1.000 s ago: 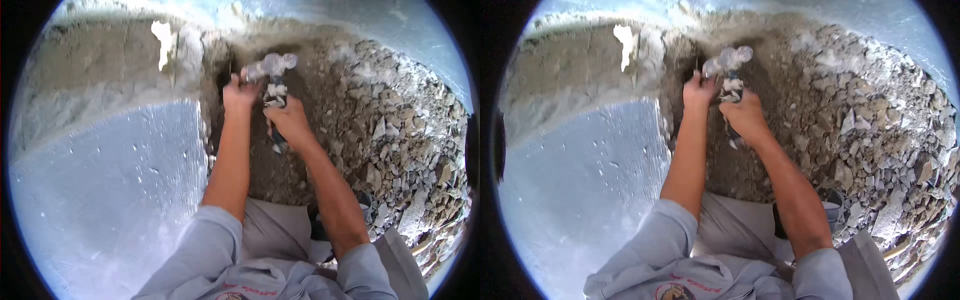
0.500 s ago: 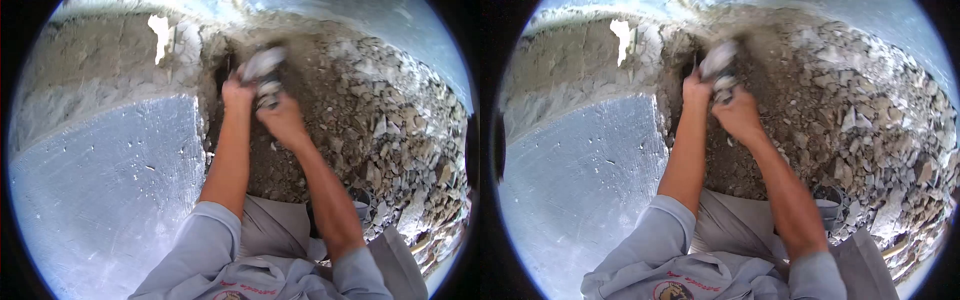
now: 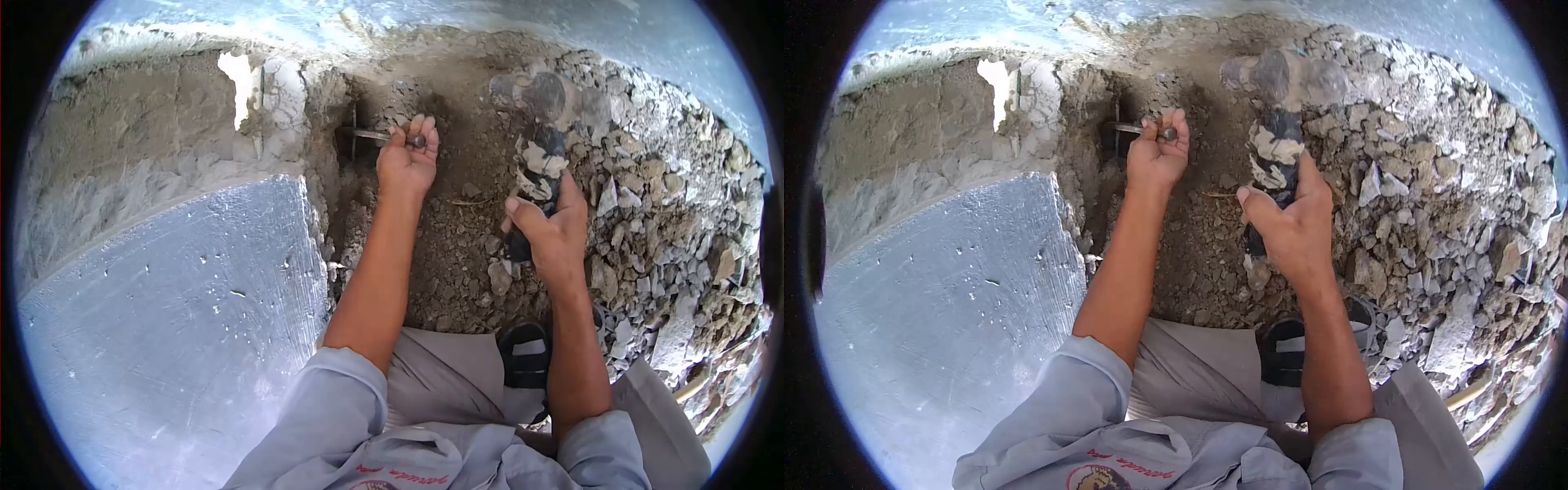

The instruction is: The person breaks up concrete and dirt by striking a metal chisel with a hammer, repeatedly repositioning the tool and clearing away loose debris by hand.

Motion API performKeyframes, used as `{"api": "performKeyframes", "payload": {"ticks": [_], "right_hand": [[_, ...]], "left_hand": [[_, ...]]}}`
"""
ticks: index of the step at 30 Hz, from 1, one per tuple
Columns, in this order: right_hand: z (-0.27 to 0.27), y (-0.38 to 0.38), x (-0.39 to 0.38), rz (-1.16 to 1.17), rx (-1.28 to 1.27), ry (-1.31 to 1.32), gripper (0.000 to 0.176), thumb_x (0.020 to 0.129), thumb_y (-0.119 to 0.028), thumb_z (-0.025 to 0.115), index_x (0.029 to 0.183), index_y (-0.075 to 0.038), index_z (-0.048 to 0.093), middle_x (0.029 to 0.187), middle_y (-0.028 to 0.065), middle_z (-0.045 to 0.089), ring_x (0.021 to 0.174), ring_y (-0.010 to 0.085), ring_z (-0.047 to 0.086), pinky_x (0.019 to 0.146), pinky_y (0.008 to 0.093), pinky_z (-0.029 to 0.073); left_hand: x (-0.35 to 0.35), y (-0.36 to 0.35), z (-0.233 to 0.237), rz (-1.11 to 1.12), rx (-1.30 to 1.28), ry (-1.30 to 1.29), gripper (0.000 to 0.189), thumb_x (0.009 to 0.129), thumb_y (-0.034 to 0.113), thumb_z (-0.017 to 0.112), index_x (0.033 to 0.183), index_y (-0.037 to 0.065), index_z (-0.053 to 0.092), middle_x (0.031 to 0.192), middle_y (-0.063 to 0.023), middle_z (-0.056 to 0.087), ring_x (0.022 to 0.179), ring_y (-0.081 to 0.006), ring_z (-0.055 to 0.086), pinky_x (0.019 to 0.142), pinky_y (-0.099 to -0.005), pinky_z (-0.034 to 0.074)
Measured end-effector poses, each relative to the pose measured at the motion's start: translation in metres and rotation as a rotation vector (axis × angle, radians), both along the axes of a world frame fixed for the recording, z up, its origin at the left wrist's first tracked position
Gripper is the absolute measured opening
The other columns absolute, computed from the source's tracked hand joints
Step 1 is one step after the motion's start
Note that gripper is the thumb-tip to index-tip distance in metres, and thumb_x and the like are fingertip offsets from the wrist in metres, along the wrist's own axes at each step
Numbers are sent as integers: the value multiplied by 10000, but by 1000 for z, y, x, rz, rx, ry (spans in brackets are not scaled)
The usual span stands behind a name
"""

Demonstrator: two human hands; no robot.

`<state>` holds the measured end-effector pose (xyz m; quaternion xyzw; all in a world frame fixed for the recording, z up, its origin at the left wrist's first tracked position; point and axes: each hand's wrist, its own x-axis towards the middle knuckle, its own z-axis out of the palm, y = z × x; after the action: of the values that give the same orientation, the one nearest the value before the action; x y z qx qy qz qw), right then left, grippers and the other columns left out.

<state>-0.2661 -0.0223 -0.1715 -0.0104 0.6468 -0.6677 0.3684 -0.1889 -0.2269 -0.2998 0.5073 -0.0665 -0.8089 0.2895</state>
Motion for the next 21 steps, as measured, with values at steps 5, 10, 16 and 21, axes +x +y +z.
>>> {"api": "performKeyframes", "payload": {"ticks": [5, 10, 16, 21], "right_hand": [[-42, 22, 13, 17, 47, 37, 278, 706, -41, 622, 972, 34, 589, 747, 30, 603, 607, 86, 546, 556, 251, 458], [-38, 29, 7, 2, -3, -69, 274, 719, -71, 633, 968, 35, 588, 737, 35, 609, 592, 92, 557, 534, 264, 462], [-42, 37, -9, -30, -35, -65, 237, 762, -59, 645, 964, 41, 574, 717, 40, 598, 559, 101, 548, 519, 264, 455], [-46, 39, -8, -18, -7, -127, 229, 764, -83, 640, 958, 21, 576, 672, 26, 584, 559, 85, 540, 511, 275, 446]], "left_hand": [[-6, 44, 30, -191, -68, -13, 189, 1026, 162, 327, 1128, 22, 404, 1159, -218, 591, 1074, -360, 604, 881, -457, 539], [-9, 86, 42, -201, 133, -14, 166, 1008, 114, 386, 1093, -23, 425, 1148, -240, 508, 1149, -417, 529, 971, -483, 500], [23, 68, 17, -153, 90, -239, 168, 1001, 124, 429, 1043, -29, 486, 1003, -161, 583, 948, -293, 614, 850, -405, 573], [70, -10, -41, 22, 137, -203, 231, 1024, 210, 376, 958, 36, 513, 824, -96, 576, 704, -210, 569, 628, -331, 516]]}}
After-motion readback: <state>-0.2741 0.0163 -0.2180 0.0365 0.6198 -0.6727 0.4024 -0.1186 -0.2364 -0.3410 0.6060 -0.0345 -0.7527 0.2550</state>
